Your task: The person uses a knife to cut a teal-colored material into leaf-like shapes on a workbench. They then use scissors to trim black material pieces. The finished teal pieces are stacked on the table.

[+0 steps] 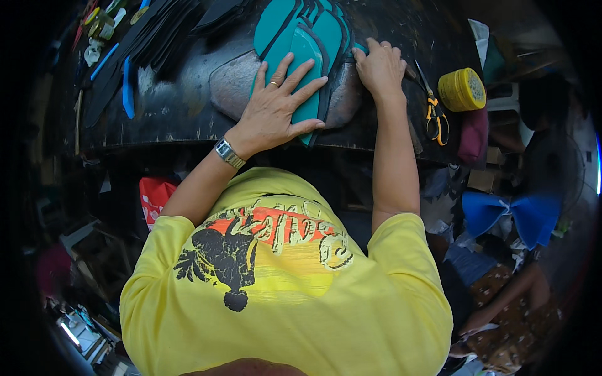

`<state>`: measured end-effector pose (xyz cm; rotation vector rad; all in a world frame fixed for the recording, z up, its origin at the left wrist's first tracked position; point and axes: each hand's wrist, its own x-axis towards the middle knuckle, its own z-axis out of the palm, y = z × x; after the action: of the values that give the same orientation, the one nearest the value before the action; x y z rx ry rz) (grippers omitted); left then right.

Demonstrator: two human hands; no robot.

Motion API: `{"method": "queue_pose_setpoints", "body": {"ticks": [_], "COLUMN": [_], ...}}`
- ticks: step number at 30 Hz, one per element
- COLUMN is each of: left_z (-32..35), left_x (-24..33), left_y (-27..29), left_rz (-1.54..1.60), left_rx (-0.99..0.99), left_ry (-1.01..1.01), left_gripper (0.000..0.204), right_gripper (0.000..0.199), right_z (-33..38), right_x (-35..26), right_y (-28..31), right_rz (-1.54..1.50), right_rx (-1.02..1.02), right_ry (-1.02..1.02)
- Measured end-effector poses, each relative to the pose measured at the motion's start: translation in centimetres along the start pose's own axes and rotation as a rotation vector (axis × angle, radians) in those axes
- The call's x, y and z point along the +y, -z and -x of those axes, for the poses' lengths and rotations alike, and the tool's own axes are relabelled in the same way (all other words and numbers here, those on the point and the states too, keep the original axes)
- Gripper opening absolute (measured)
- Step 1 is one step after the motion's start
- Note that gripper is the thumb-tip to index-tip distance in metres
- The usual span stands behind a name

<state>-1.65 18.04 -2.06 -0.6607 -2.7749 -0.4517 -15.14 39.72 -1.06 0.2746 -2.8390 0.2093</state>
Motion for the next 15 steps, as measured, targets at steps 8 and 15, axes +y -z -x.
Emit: {"method": "queue_pose_setpoints", "body": {"ticks": [8, 15], "left_z": [0.6, 0.5], "left_x": [-0.9, -0.7], "left_y": [-1.4, -1.5], "left_rz": [0.041, 0.056], "left_rx": [0.090, 0.090], "left_ry": [0.014, 0.028], "left_gripper": [0.075, 0.075], "right_gripper": [0.022, 0.013], "right_z": [-2.9, -2.6], "right_x": [3.2, 5.0], "right_y": [0.0, 8.9], "right_rz": [-0.705, -1.149], "right_rx": [-0.092, 0.632], "right_ry": [-0.183, -0.129]}}
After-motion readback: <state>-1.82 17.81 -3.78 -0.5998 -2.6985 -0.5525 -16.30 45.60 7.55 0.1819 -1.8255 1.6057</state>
